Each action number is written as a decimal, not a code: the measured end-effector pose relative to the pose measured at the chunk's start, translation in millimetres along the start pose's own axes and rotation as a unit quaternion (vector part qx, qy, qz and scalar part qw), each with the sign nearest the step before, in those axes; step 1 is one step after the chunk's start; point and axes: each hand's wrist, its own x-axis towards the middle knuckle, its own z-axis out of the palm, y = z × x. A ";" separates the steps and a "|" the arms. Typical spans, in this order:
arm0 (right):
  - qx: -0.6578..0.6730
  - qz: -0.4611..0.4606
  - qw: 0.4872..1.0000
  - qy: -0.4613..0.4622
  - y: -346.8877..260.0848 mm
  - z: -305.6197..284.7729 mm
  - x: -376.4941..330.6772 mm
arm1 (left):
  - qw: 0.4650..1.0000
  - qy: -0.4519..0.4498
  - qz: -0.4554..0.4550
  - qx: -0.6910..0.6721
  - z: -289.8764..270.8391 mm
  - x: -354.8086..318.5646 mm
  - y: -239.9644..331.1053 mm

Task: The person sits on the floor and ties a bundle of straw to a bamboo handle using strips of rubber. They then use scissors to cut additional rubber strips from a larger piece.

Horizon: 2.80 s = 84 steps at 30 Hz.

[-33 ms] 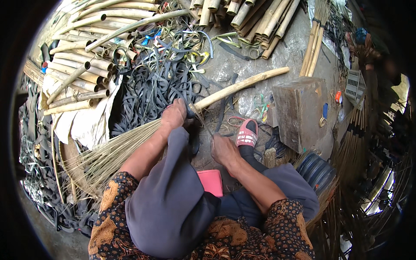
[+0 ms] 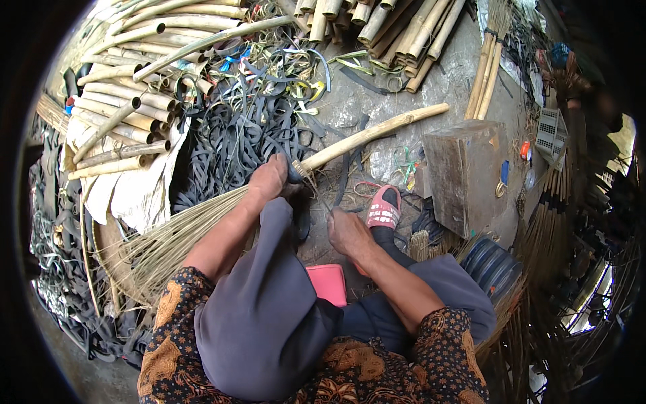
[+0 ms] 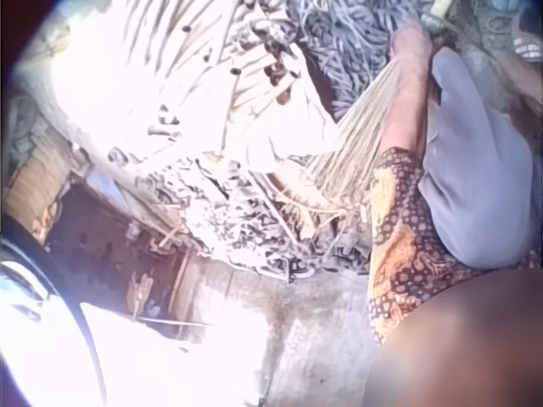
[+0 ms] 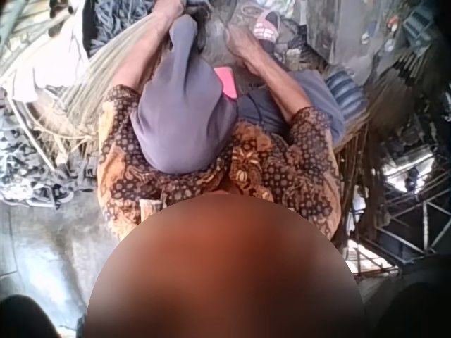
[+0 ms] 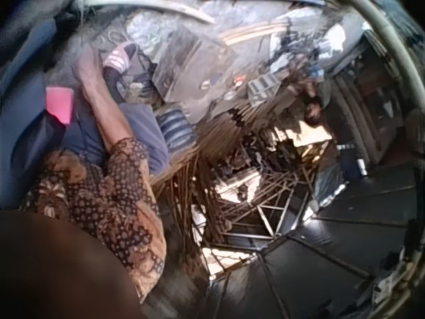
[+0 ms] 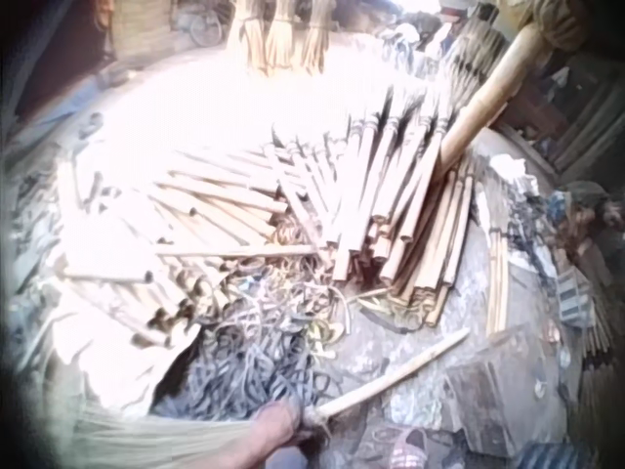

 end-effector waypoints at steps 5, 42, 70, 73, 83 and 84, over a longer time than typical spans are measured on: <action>0.086 0.103 0.975 0.177 6.7 1.8 -3.2 | 0.994 -0.099 0.003 0.045 0.4 2.6 -0.1; 0.045 0.011 0.998 0.041 21.1 29.4 0.5 | 0.999 -0.034 0.015 0.031 1.7 4.1 -8.4; 0.061 0.066 0.988 0.122 23.3 22.0 -11.0 | 0.986 -0.140 0.077 -0.039 -25.5 -1.2 15.2; 0.002 0.051 0.993 0.103 22.7 17.4 -12.3 | 0.993 0.007 0.095 0.076 -15.9 -17.6 26.5; 0.051 0.050 0.989 0.132 20.1 9.8 -11.9 | 0.991 -0.125 0.033 -0.040 -29.2 -7.1 17.3; 0.067 0.047 0.984 0.156 20.9 9.8 -11.1 | 0.996 -0.072 0.054 -0.024 -29.2 -10.6 20.3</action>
